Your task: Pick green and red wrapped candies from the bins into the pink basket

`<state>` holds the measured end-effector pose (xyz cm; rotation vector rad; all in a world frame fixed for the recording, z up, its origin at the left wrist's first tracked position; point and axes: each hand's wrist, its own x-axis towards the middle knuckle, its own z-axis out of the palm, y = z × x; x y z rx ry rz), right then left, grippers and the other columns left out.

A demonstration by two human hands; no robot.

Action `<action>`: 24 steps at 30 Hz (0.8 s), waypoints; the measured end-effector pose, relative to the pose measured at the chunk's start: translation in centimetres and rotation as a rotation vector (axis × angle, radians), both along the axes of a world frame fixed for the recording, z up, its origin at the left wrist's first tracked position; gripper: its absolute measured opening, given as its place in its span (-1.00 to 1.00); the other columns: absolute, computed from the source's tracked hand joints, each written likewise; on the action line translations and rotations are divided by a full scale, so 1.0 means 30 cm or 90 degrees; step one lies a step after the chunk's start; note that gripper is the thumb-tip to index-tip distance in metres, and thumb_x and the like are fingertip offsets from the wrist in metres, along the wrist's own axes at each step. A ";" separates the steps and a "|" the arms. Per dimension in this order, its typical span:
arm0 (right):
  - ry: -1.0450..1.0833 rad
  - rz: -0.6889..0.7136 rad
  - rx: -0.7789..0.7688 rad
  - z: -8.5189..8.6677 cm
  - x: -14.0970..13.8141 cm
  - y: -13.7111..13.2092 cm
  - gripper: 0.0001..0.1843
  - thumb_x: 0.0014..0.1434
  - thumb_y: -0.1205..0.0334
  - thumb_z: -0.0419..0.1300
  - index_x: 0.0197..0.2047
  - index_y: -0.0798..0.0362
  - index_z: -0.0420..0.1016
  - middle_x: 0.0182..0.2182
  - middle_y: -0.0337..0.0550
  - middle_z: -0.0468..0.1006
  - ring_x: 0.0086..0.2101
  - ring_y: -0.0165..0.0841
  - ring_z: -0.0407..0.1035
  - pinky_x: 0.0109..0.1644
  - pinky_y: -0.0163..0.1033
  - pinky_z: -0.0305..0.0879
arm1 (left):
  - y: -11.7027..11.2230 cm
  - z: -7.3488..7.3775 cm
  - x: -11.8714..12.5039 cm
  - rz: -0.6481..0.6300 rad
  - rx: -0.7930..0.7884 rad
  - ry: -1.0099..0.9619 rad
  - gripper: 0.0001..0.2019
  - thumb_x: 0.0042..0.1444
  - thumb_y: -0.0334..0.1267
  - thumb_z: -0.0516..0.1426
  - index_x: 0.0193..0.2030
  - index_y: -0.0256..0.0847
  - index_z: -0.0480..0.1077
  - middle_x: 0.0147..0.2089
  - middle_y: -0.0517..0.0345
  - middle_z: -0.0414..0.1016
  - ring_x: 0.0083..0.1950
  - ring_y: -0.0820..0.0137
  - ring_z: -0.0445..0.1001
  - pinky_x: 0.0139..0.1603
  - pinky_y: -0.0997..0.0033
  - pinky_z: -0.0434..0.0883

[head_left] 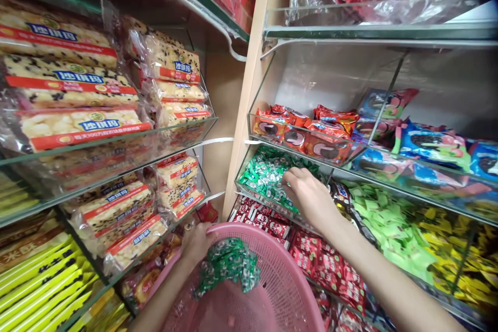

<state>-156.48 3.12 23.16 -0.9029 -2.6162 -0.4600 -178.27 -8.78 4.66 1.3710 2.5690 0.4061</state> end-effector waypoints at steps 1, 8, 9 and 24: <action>0.043 0.050 -0.047 -0.013 -0.010 -0.023 -0.84 0.16 0.40 -0.04 -0.35 0.07 0.34 -0.36 -0.10 0.41 -0.28 -0.31 0.26 -0.28 -0.28 0.13 | 0.002 0.001 0.001 -0.001 0.002 0.001 -0.78 0.08 -0.10 0.00 -0.30 -0.13 0.41 -0.23 0.06 0.54 -0.15 0.26 0.49 -0.30 0.45 0.26; 0.274 0.170 -0.637 -0.427 -0.145 -0.078 -0.93 -0.04 0.41 0.09 -0.51 0.08 0.28 -0.58 -0.30 0.39 -0.52 -0.47 0.25 -0.44 -0.36 0.13 | 0.005 -0.008 0.000 -0.008 0.011 0.001 -0.75 0.09 -0.07 0.00 -0.28 -0.13 0.41 -0.22 0.07 0.54 -0.17 0.28 0.49 -0.31 0.46 0.26; 0.301 0.142 -0.736 -0.496 -0.159 -0.078 -0.93 -0.07 0.38 0.11 -0.52 0.08 0.26 -0.63 -0.33 0.35 -0.56 -0.48 0.23 -0.48 -0.37 0.12 | 0.004 -0.009 0.000 -0.006 0.009 0.000 -0.75 0.09 -0.07 -0.01 -0.27 -0.12 0.41 -0.21 0.07 0.53 -0.17 0.28 0.49 -0.30 0.46 0.26; 0.405 0.011 -1.052 -0.747 -0.113 -0.081 -0.90 -0.10 0.31 0.07 -0.41 0.09 0.30 -0.65 -0.39 0.33 -0.61 -0.51 0.29 -0.57 -0.41 0.15 | 0.006 -0.005 0.008 -0.009 -0.006 -0.003 -0.74 0.09 -0.11 0.00 -0.21 -0.12 0.44 -0.19 0.08 0.54 -0.11 0.31 0.46 -0.22 0.48 0.28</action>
